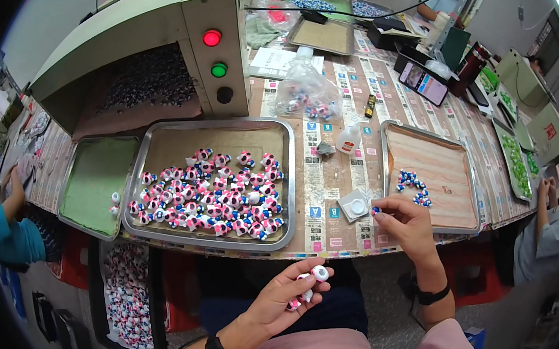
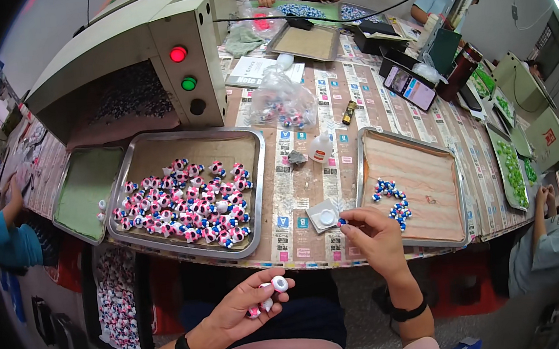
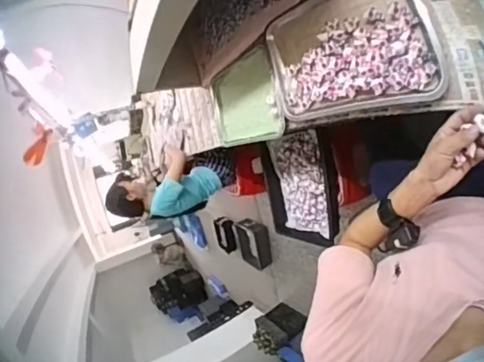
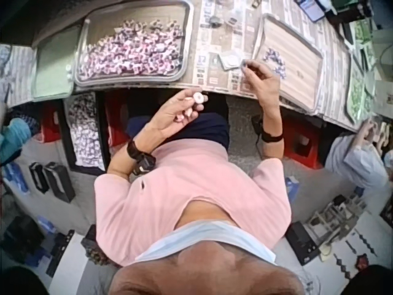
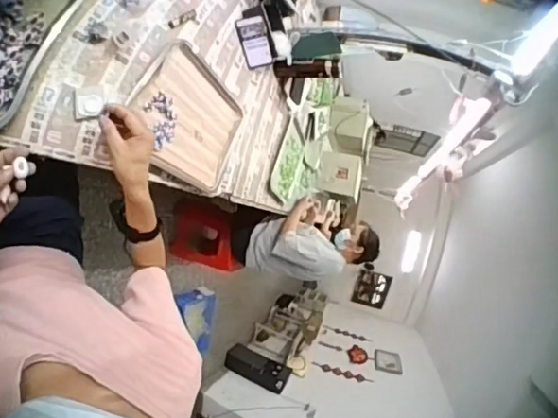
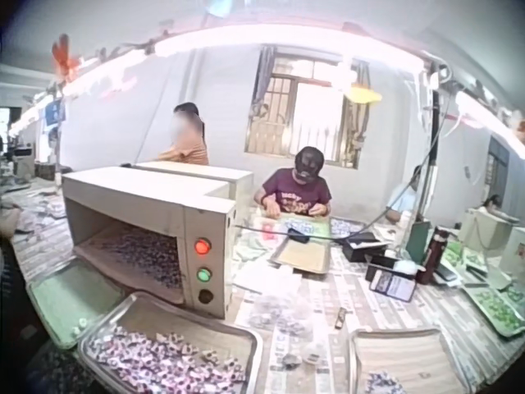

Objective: The person assembles small, colorful, spherical candy pieces by hand. They pick up a white base and a colored top, press them together, and place the finished unit into a metal tray. The process is repetitive and performed one at a time.

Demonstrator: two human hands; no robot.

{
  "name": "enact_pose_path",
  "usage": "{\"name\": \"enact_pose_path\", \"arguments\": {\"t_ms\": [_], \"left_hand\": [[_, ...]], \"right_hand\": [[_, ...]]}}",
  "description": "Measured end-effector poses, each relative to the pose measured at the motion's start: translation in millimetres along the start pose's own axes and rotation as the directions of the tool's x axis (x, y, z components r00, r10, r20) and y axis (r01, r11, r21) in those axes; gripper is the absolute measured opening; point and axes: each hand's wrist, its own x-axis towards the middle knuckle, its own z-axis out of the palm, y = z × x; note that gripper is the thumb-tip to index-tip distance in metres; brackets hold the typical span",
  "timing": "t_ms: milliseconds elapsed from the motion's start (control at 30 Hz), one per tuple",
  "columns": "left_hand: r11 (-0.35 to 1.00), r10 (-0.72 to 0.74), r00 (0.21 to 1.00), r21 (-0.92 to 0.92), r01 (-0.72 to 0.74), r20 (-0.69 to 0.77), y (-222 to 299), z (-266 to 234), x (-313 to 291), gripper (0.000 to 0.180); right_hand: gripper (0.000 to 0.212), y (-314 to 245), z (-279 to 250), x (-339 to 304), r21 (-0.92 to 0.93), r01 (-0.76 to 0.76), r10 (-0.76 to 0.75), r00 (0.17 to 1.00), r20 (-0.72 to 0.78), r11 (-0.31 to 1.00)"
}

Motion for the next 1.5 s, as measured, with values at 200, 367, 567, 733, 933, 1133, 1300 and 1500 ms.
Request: {"name": "enact_pose_path", "arguments": {"t_ms": [200,367,567,733,933,1133,1300,1500], "left_hand": [[1.000,-0.009,0.998,-0.013,0.010,0.055,-1.7,-5.6,-3.1,0.035],[1.000,-0.001,1.000,0.018,0.000,0.026,-2.5,-7.0,-5.0,0.035],[0.999,0.005,1.000,0.040,-0.006,0.028,-3.2,-6.8,-1.8,0.034],[0.998,0.035,0.999,0.051,-0.037,0.032,-2.4,-1.5,-1.7,0.031],[0.994,0.076,0.997,0.083,-0.074,-0.015,-2.5,3.8,3.7,0.026],[0.988,0.094,0.995,0.121,-0.095,0.017,-4.3,-2.9,7.8,0.028],[0.987,0.088,0.996,0.137,-0.088,0.006,-4.9,-2.0,7.2,0.027],[0.982,0.100,0.995,0.165,-0.096,-0.014,-6.5,-2.8,7.8,0.027]], "right_hand": [[0.019,-0.9,15.5,16.1,-0.440,0.268,-0.293,0.956,0.011,0.857],[0.015,-4.3,20.1,22.0,-0.561,0.316,-0.317,0.943,0.098,0.765],[0.013,-6.0,18.8,28.6,-0.644,0.362,-0.308,0.930,0.200,0.674],[0.012,-8.5,16.0,27.5,-0.642,0.364,-0.317,0.928,0.194,0.674],[0.018,-31.5,28.3,4.2,-0.454,0.238,-0.191,0.970,0.147,0.858],[0.019,-34.4,38.3,-31.7,-0.067,0.126,-0.098,0.941,0.325,0.990],[0.022,-29.8,47.3,-42.5,-0.009,0.131,-0.120,0.930,0.348,0.991],[0.020,-28.1,50.2,-42.4,-0.064,0.200,-0.166,0.922,0.351,0.978]]}}
